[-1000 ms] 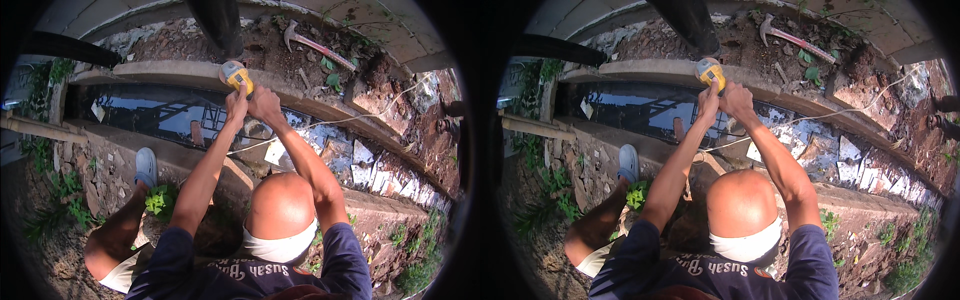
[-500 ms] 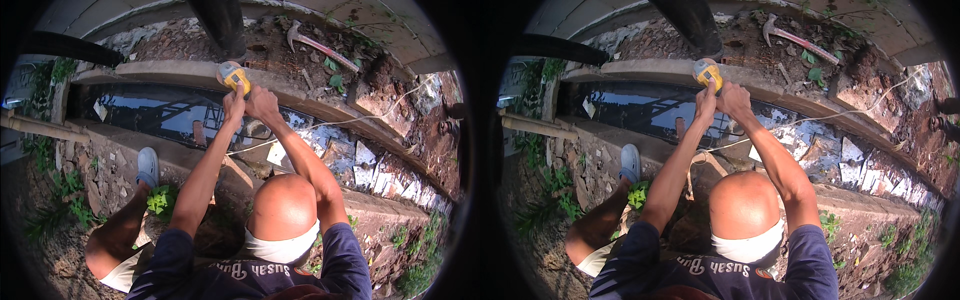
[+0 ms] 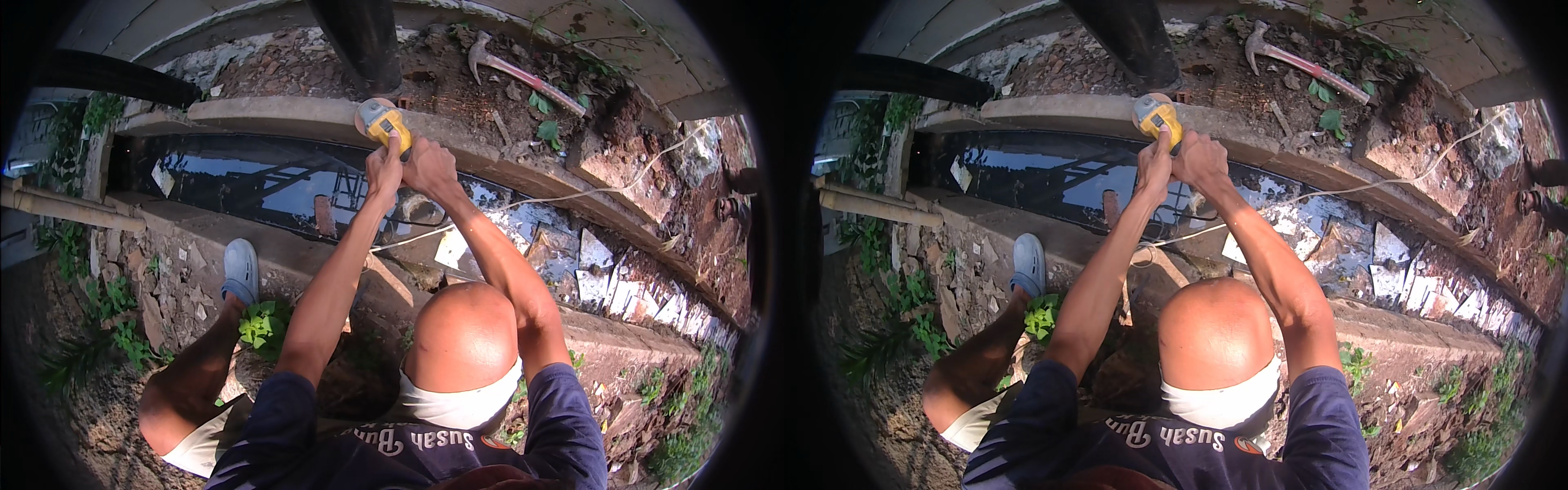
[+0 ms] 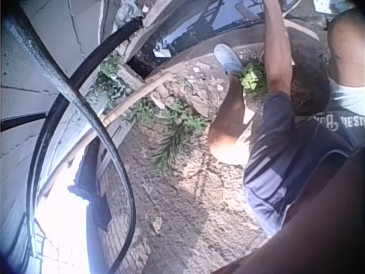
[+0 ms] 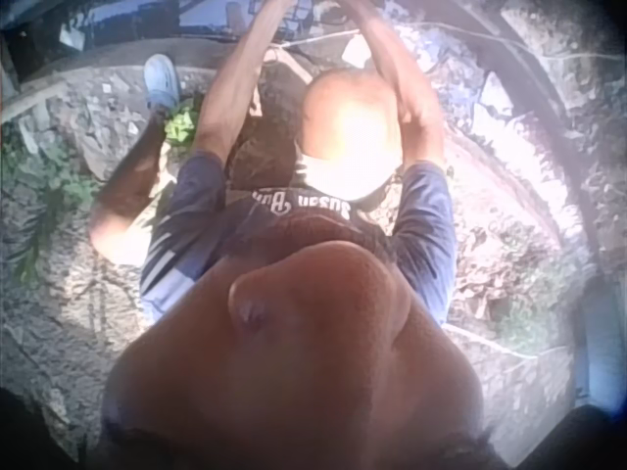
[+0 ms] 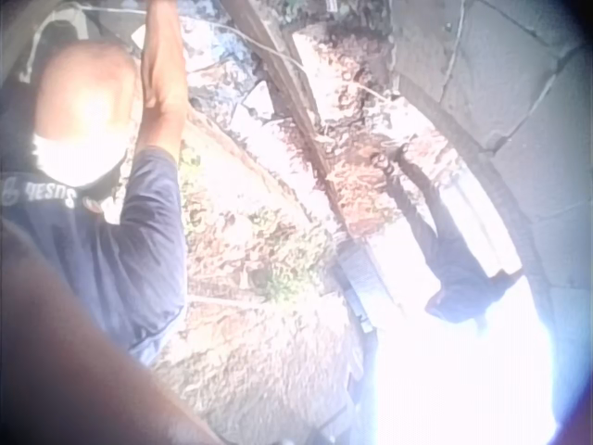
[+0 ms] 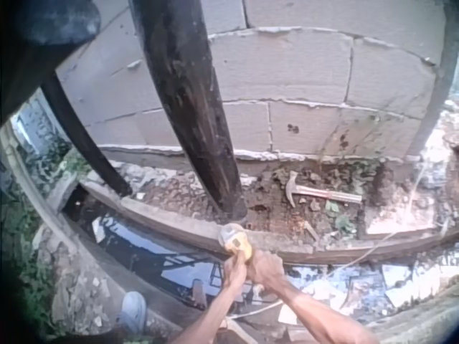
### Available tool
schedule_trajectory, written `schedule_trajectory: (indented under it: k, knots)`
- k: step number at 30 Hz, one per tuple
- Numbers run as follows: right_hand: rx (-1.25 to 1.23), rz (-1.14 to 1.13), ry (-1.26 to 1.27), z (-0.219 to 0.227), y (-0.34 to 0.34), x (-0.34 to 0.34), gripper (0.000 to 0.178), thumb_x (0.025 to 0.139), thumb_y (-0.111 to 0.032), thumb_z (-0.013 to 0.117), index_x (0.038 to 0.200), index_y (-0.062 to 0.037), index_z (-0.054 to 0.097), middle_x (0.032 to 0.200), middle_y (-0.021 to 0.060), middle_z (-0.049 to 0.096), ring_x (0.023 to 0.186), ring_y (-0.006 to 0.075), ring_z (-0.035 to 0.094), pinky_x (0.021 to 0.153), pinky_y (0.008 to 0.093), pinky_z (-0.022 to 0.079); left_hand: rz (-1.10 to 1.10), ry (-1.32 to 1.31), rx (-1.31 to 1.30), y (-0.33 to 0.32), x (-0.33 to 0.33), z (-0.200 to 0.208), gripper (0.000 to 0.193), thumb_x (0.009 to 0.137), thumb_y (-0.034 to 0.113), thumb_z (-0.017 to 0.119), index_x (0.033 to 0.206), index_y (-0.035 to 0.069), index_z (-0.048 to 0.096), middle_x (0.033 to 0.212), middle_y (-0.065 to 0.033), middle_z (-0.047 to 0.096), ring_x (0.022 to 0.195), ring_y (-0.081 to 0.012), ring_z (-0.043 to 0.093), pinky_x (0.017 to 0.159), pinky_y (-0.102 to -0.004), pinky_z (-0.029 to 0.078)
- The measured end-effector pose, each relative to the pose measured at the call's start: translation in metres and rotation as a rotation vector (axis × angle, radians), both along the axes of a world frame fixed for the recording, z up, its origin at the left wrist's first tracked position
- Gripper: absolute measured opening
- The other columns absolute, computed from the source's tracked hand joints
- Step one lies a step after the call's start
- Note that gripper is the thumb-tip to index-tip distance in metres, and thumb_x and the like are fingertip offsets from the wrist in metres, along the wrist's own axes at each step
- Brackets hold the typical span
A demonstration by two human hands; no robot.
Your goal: The person uses a yellow angle grinder to smooth a concrete curb in an outdoor area. The person sits on the ground while operating the tool along the edge of the curb.
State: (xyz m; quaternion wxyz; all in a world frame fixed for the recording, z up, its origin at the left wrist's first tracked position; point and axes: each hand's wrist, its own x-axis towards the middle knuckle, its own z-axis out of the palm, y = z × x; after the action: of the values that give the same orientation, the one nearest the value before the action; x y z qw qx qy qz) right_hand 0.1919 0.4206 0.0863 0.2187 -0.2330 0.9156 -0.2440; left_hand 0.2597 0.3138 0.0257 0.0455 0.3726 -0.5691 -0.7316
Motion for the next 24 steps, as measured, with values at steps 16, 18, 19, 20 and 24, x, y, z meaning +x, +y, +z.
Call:
schedule_trajectory:
  k: [16, 18, 19, 20, 24]
  knots:
    - [-0.001, -0.012, -0.005, 0.002, 0.002, -0.001, 0.06, 0.096, -0.049, 0.071, 0.127, 0.0021, 0.066, 0.114, 0.0331, 0.077, 0.11, 0.0519, 0.075, 0.098, 0.0591, 0.059, -0.055, 0.004, -0.018, -0.002, -0.002, -0.016, 0.065, 0.114, 0.06, 0.053, 0.132, 0.0, 0.07, 0.103, -0.0064, 0.071, 0.083, -0.0157, 0.074, 0.065, -0.037, 0.065]
    - [-0.002, -0.012, -0.011, 0.004, 0.0, -0.001, 0.059, 0.095, -0.048, 0.071, 0.126, 0.0022, 0.067, 0.113, 0.0331, 0.077, 0.11, 0.0516, 0.076, 0.098, 0.0588, 0.059, -0.045, 0.01, -0.012, -0.004, -0.002, -0.016, 0.065, 0.114, 0.061, 0.053, 0.131, 0.0, 0.07, 0.101, -0.0059, 0.071, 0.082, -0.0154, 0.074, 0.064, -0.0368, 0.065]
    - [-0.005, -0.012, -0.015, 0.005, 0.0, 0.0, 0.058, 0.095, -0.047, 0.072, 0.125, 0.0022, 0.067, 0.113, 0.033, 0.077, 0.11, 0.0514, 0.076, 0.098, 0.0586, 0.059, -0.039, 0.018, -0.003, -0.004, -0.002, -0.016, 0.065, 0.114, 0.061, 0.053, 0.131, 0.0, 0.07, 0.1, -0.0058, 0.07, 0.081, -0.0152, 0.073, 0.064, -0.0368, 0.065]
    - [-0.009, -0.011, -0.019, 0.005, 0.0, 0.0, 0.058, 0.095, -0.046, 0.072, 0.125, 0.0023, 0.067, 0.113, 0.033, 0.077, 0.11, 0.0512, 0.076, 0.098, 0.0584, 0.059, -0.033, 0.025, 0.005, -0.004, -0.002, -0.016, 0.065, 0.114, 0.061, 0.052, 0.13, 0.0, 0.07, 0.1, -0.0056, 0.07, 0.08, -0.015, 0.073, 0.064, -0.0367, 0.065]
    - [-0.011, -0.002, -0.017, 0.006, -0.004, 0.0, 0.057, 0.094, -0.044, 0.073, 0.126, 0.002, 0.067, 0.113, 0.0325, 0.078, 0.11, 0.051, 0.076, 0.098, 0.0582, 0.059, -0.054, -0.001, -0.002, -0.009, 0.001, -0.014, 0.065, 0.114, 0.061, 0.052, 0.128, 0.0, 0.07, 0.098, -0.0058, 0.069, 0.079, -0.0146, 0.072, 0.062, -0.0369, 0.064]
